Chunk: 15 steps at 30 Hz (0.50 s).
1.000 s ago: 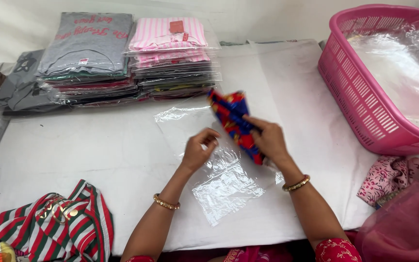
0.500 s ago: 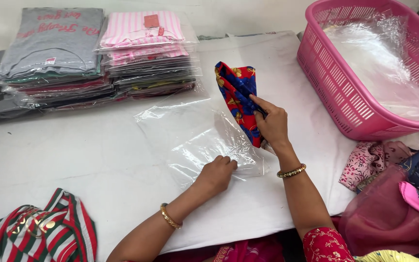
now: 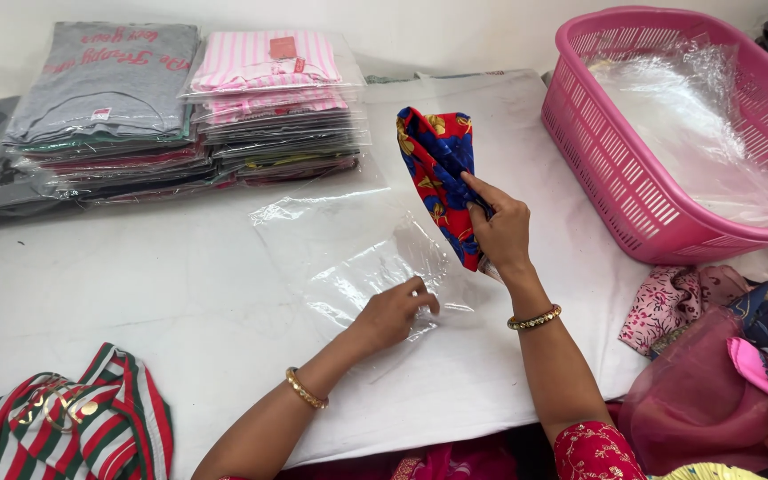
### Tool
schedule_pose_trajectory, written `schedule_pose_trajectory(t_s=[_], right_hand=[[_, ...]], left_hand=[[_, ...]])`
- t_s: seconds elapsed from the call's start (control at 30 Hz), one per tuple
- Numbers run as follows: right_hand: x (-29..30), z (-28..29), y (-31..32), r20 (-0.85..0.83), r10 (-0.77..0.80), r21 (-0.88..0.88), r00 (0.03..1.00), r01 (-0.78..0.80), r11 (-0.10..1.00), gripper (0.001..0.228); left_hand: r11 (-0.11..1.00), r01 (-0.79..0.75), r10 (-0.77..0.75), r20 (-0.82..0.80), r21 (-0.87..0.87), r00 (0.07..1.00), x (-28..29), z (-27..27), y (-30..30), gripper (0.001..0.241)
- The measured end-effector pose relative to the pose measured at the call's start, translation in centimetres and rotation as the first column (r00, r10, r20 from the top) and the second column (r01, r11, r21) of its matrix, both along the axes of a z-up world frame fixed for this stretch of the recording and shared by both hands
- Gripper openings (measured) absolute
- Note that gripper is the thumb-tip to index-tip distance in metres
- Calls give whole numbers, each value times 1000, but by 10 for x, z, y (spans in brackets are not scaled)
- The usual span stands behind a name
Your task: The person folds a floral-patterned cloth and places it into a clear plastic bag, then stacks it with other packaged clothes. They then fold a red, white, and green striped shirt and a yellow and black striped shirt, stacking them on the table.
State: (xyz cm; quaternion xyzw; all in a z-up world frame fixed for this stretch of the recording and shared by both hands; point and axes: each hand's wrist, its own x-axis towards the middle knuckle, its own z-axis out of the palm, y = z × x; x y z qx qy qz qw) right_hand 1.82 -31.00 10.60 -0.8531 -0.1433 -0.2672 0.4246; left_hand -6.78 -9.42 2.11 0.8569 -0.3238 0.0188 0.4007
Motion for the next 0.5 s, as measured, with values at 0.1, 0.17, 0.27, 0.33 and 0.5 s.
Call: schedule_pose_trajectory(t_s=[0.1, 0.17, 0.27, 0.33, 0.5], right_hand=[[1, -2, 2, -12, 1, -24, 1000, -1, 1000, 48], [2, -5, 1, 8, 7, -40, 1000, -7, 999, 48], [1, -3, 3, 5, 11, -50, 1000, -11, 999, 48], [0, -2, 4, -14, 10, -46, 1000, -10, 999, 47], [1, -4, 5, 16, 37, -64, 999, -35, 997, 49]], left_hand=[[973, 70, -66, -25, 219, 998, -7, 1, -4, 12], [940, 102, -89, -54, 325, 995, -21, 32, -5, 12], [856, 131, -98, -93, 500, 991, -39, 61, -8, 40], [813, 123, -83, -96, 569, 992, -47, 68, -9, 59], [690, 147, -159, -50, 709, 986, -47, 53, -11, 78]])
